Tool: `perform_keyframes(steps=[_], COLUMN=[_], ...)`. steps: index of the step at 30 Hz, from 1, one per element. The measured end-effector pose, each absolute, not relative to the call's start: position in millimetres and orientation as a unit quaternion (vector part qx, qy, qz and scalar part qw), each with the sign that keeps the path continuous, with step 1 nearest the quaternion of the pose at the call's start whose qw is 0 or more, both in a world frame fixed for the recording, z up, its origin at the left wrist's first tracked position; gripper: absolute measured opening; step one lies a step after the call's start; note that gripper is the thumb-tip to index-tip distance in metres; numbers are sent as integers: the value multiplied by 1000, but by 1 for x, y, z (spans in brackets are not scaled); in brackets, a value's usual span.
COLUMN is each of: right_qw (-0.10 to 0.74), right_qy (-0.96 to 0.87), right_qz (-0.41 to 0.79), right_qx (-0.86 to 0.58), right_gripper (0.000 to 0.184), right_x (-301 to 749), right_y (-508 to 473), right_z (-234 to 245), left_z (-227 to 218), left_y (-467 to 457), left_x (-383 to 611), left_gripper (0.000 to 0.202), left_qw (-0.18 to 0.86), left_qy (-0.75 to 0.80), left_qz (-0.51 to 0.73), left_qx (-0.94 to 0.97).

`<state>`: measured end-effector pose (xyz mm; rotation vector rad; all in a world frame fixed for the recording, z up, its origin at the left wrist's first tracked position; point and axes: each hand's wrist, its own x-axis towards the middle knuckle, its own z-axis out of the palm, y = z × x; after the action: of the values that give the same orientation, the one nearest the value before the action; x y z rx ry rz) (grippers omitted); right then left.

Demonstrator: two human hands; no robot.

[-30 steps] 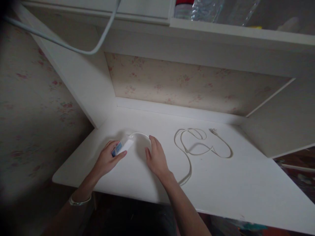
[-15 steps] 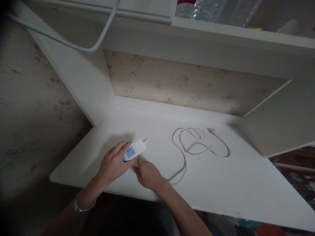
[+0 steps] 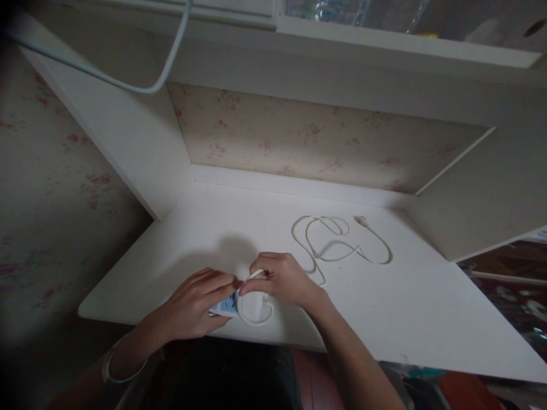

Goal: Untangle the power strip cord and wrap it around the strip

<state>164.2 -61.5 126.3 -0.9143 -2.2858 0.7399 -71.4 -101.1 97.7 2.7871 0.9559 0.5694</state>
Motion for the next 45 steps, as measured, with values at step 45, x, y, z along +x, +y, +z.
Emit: perform_keyframes(steps=[45], right_qw=[357], right_qy=[-863], right_qz=[22], right_qx=[-357], right_gripper=[51], right_x=[158], right_y=[-41], right_z=[91], left_z=[132], left_y=[-123], left_x=[-51], left_gripper=[49], left_qw=[168], left_qy=[243], left_qz=[242], left_qx=[924])
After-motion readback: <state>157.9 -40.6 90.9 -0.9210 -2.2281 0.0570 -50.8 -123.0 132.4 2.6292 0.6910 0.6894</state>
